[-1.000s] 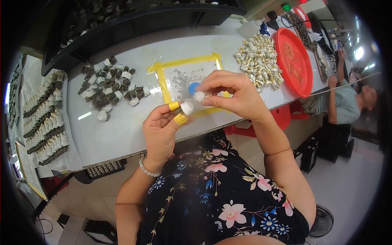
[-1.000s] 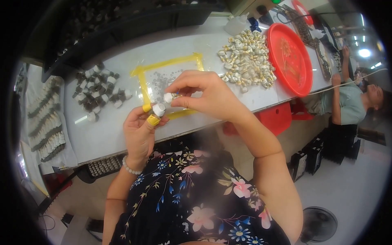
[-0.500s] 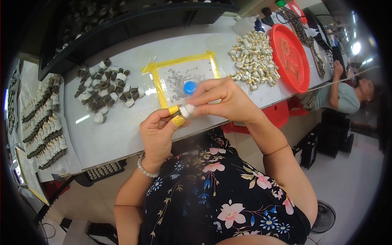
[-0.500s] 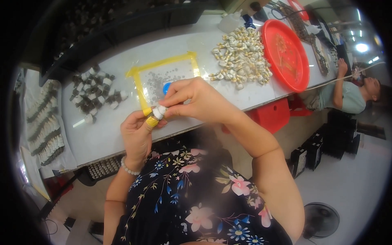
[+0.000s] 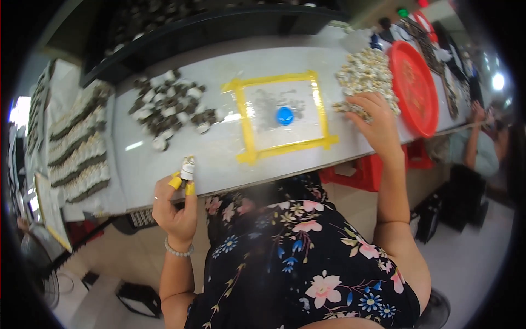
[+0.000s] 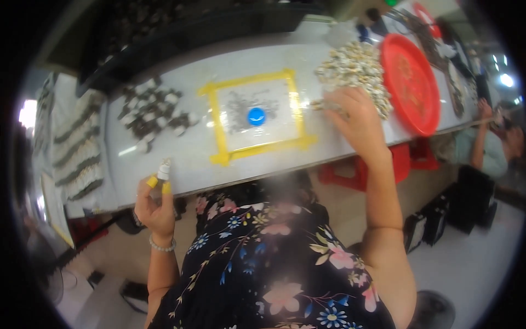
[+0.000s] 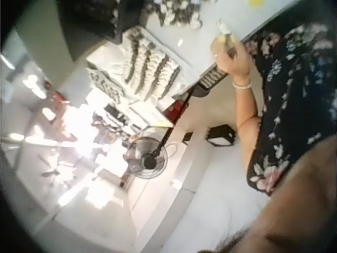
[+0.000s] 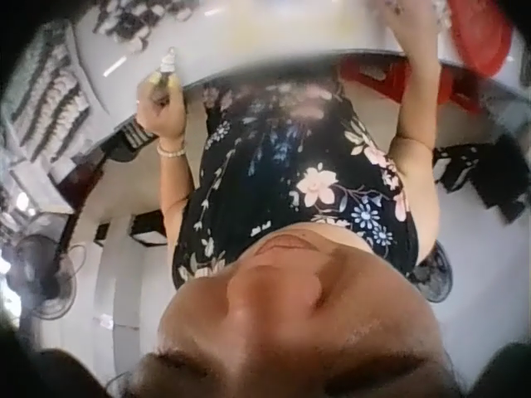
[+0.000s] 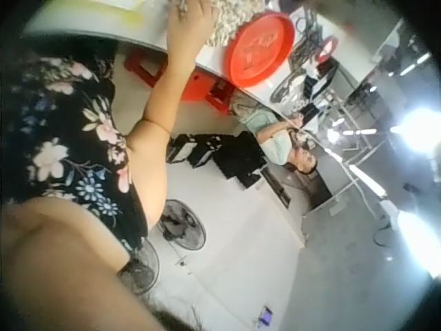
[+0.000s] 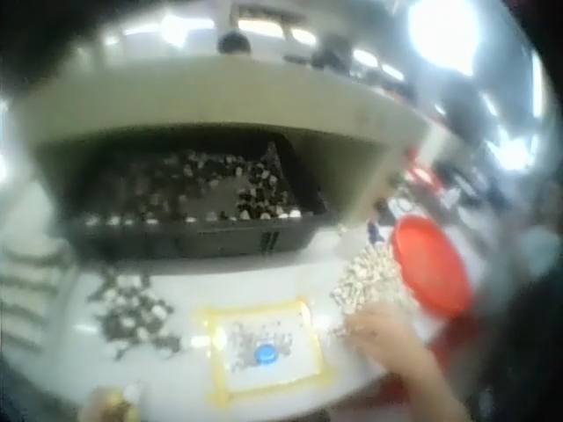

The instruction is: The person assembles small plastic parts and metal components by hand, taking them from component trays and joining them to form small figurines.

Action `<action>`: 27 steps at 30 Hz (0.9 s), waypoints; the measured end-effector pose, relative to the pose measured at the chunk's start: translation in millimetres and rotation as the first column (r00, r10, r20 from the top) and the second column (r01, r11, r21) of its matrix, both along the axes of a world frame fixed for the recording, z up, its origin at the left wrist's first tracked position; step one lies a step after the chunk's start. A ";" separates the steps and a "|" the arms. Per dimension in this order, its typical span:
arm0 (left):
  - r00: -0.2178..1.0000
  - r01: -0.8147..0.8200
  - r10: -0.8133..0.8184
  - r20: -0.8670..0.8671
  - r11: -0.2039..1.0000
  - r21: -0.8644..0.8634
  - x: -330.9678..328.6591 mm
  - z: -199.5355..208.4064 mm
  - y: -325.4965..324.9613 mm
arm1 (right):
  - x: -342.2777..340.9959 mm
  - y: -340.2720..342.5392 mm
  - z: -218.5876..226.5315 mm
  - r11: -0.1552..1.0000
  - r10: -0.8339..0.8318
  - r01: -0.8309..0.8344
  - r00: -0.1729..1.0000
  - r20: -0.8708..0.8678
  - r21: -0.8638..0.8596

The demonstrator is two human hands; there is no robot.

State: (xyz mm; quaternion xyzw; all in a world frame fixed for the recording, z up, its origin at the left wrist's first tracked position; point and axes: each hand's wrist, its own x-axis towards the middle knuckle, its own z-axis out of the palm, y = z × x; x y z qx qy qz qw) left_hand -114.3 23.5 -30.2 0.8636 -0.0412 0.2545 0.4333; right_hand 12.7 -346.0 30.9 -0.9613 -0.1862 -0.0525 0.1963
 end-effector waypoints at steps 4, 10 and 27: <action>0.945 -0.313 0.327 -0.017 0.917 0.247 -13.3 -3.0 37.4 | 1.9 2.9 -9.9 0.996 0.042 -0.038 0.998 0.043 -0.084; 0.937 -0.347 0.341 0.081 0.868 0.354 10.1 7.6 30.7 | 3.0 22.4 -10.0 0.998 -0.042 0.044 0.997 -0.066 0.038; 0.989 -0.148 0.145 0.028 0.966 0.213 45.6 18.6 3.9 | -20.3 50.4 -21.3 0.973 -0.080 0.094 0.994 -0.074 0.209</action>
